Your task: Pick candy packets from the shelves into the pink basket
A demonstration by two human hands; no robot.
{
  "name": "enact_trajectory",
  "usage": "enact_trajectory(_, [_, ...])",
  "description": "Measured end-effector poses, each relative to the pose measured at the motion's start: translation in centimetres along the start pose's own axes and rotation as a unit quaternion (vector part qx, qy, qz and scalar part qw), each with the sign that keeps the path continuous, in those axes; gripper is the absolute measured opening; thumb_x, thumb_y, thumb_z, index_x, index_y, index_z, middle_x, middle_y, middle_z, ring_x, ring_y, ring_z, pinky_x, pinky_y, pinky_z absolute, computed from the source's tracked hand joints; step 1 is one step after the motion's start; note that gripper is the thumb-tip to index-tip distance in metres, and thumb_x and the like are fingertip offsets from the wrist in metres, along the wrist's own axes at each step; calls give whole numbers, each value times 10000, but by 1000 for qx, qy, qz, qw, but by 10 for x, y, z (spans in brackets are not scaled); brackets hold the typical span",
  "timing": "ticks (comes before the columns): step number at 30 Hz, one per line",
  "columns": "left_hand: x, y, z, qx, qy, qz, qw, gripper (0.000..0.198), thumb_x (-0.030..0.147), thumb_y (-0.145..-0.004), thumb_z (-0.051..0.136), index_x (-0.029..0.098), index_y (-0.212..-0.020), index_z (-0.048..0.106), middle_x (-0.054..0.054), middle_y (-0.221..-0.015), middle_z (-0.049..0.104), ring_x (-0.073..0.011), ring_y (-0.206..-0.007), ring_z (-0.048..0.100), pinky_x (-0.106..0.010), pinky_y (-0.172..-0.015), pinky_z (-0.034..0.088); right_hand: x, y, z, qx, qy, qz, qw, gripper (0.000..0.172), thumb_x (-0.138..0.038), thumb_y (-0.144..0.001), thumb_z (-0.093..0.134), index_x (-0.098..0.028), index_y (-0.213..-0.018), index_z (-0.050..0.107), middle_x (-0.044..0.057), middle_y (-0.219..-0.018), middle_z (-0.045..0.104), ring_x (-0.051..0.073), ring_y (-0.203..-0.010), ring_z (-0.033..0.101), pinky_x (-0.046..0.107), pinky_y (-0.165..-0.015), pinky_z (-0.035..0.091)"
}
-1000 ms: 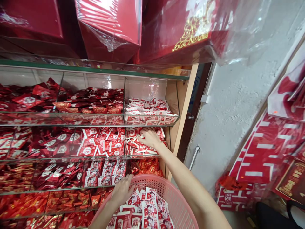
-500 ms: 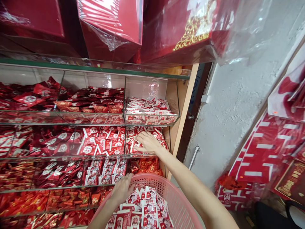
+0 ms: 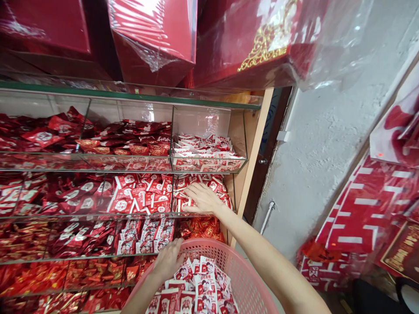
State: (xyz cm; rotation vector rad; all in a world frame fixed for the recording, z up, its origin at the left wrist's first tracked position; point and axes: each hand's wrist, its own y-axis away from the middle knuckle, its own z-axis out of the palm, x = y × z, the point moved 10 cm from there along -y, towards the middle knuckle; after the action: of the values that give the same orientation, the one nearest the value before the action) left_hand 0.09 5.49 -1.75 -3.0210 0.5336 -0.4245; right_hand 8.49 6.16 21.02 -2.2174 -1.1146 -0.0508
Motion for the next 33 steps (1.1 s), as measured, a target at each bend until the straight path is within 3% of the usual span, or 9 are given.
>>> enact_trajectory(14, [0, 0, 1, -11, -2, -4, 1000, 497, 295, -839, 354, 162, -1314, 410, -117, -1315, 528, -244, -1181, 490, -394, -991, 374, 7, 18, -14, 34, -23, 19, 999, 707, -650, -792, 465, -142, -1283, 459, 136, -1253, 546, 261, -1156, 462, 427, -990, 342])
enact_trajectory(16, [0, 0, 1, -9, -2, -3, 1000, 491, 291, -839, 353, 161, -1309, 412, -118, -1305, 534, -241, -1173, 493, -390, -983, 377, 20, 22, -25, 55, -20, 66, 996, 613, -577, -839, 454, -143, -1272, 462, 131, -1243, 550, 253, -1144, 467, 419, -987, 347])
enact_trajectory(19, [1, 0, 0, -7, -1, 0, 1000, 476, 288, -839, 355, 175, -1297, 413, -107, -1280, 547, -233, -1147, 504, -386, -963, 384, 60, 37, -40, 84, 3, 203, 976, 381, -371, -922, 362, -133, -1178, 515, 137, -1131, 594, 247, -1052, 509, 399, -931, 387])
enact_trajectory(22, [1, 1, -1, -2, 2, 4, 1000, 453, 280, -839, 359, 184, -1277, 421, -96, -1246, 563, -224, -1115, 516, -373, -942, 389, 94, 55, -36, 61, 2, 320, 945, 307, -255, -917, 314, -116, -1084, 531, 152, -1013, 615, 259, -954, 543, 381, -856, 419])
enact_trajectory(28, [3, 1, -2, 2, -2, 13, 1000, 429, 292, -844, 362, 189, -1255, 427, -93, -1208, 574, -227, -1067, 535, -370, -900, 400, 105, 62, -14, 32, -65, 337, 939, 325, -193, -882, 352, -132, -1186, 449, 146, -1088, 607, 250, -1012, 552, 354, -855, 417])
enact_trajectory(33, [4, 1, -4, 2, -3, 14, 1000, 433, 277, -836, 368, 188, -1255, 429, -97, -1205, 571, -225, -1061, 538, -356, -882, 407, 118, 67, -5, 28, -71, 400, 913, 287, -140, -862, 340, -115, -1101, 496, 168, -938, 643, 266, -860, 606, 347, -755, 431])
